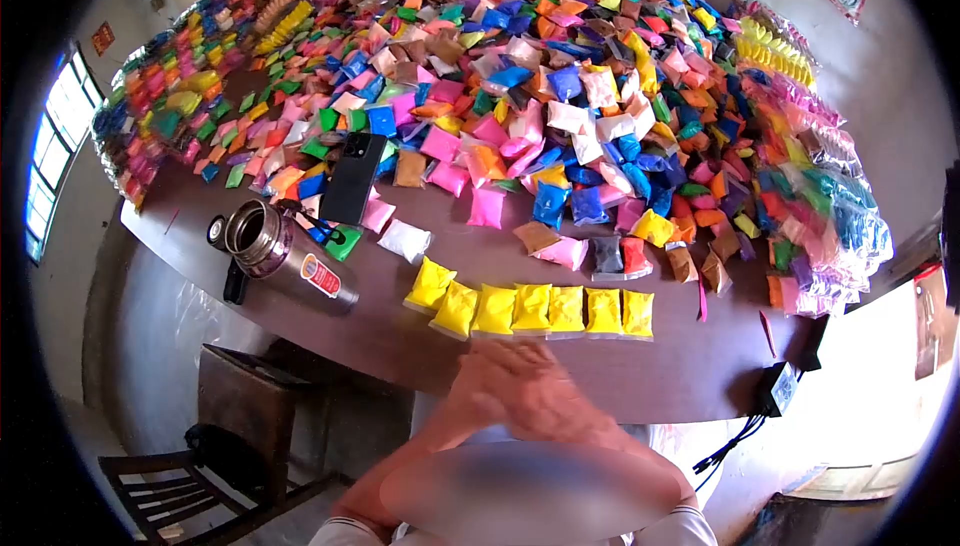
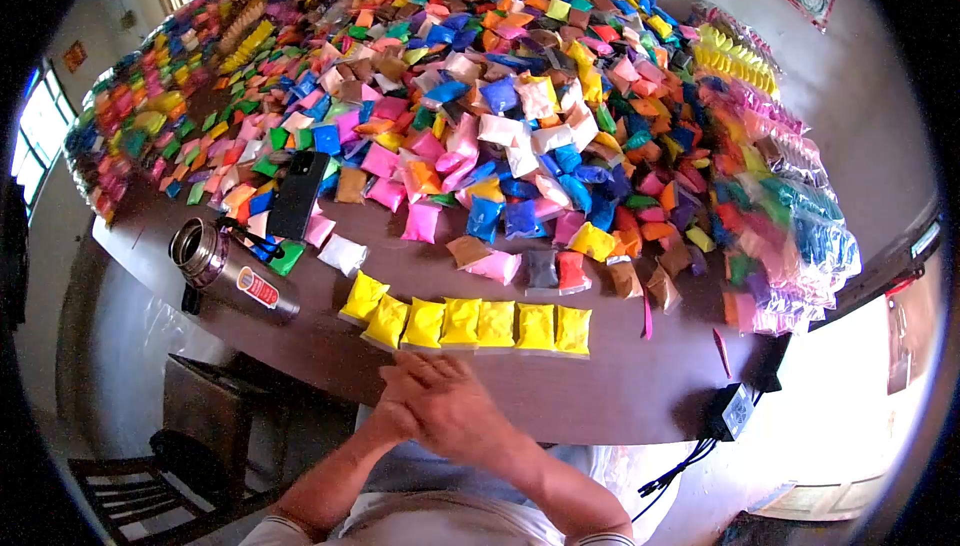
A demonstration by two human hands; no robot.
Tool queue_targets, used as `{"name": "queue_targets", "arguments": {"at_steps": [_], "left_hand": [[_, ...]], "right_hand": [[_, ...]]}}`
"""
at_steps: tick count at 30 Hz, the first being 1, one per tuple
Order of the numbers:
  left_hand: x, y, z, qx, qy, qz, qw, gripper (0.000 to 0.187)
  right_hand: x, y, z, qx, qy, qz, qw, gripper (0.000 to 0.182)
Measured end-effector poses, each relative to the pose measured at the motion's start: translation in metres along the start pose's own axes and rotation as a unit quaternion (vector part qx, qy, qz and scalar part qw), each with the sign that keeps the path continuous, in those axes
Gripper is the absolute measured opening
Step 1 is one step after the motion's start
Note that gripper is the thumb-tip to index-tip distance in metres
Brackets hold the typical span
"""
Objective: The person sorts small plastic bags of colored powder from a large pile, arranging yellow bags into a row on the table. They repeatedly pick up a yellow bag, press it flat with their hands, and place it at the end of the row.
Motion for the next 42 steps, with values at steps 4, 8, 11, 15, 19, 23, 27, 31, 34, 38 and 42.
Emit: {"name": "queue_targets", "arguments": {"at_steps": [4, 8, 11, 15, 19, 23, 27, 31, 34, 38, 42], "left_hand": [[-0.008, 0.0, 0.005, -0.008, -0.054, -0.025, 0.998, 0.03], [-0.012, -0.04, -0.03, 0.072, -0.11, 0.031, 0.991, 0.029], [-0.015, -0.045, -0.037, 0.083, -0.117, 0.04, 0.989, 0.028], [-0.013, -0.043, -0.038, 0.088, -0.119, 0.047, 0.988, 0.028], [-0.013, -0.042, -0.039, 0.093, -0.12, 0.052, 0.987, 0.027], [-0.014, -0.042, -0.042, 0.101, -0.124, 0.053, 0.986, 0.026], [-0.013, -0.044, -0.045, 0.104, -0.127, 0.056, 0.985, 0.026], [-0.014, -0.047, -0.049, 0.11, -0.129, 0.06, 0.984, 0.025], [-0.015, -0.049, -0.051, 0.113, -0.129, 0.064, 0.983, 0.024], [-0.014, -0.048, -0.052, 0.115, -0.131, 0.065, 0.982, 0.024], [-0.014, -0.046, -0.052, 0.115, -0.141, 0.063, 0.981, 0.023]], "right_hand": [[0.034, -0.032, 0.012, -0.006, 0.057, -0.002, 0.998, 0.049], [0.049, -0.048, -0.004, 0.025, 0.134, 0.004, 0.991, 0.06], [0.05, -0.052, -0.009, 0.01, 0.145, 0.001, 0.989, 0.068], [0.047, -0.055, -0.01, 0.005, 0.166, 0.001, 0.986, 0.069], [0.049, -0.055, -0.01, 0.007, 0.161, 0.001, 0.987, 0.069], [0.046, -0.053, -0.001, 0.013, 0.183, 0.02, 0.983, 0.064], [0.054, -0.052, -0.008, 0.03, 0.207, 0.055, 0.976, 0.077], [0.047, -0.059, -0.013, 0.018, 0.193, 0.021, 0.981, 0.081], [0.049, -0.063, -0.017, 0.034, 0.183, 0.046, 0.982, 0.084], [0.058, -0.064, -0.021, 0.028, 0.179, 0.031, 0.983, 0.089], [0.063, -0.074, -0.009, 0.054, 0.212, 0.112, 0.969, 0.092]]}}
Point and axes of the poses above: each hand's wrist, its own y-axis away from the middle knuckle, its own x-axis out of the palm, z = x × y, the point moved 7 cm from there along -y, towards the middle knuckle, and after that the axes turned 7 degrees about x, right-handed, at the moved point
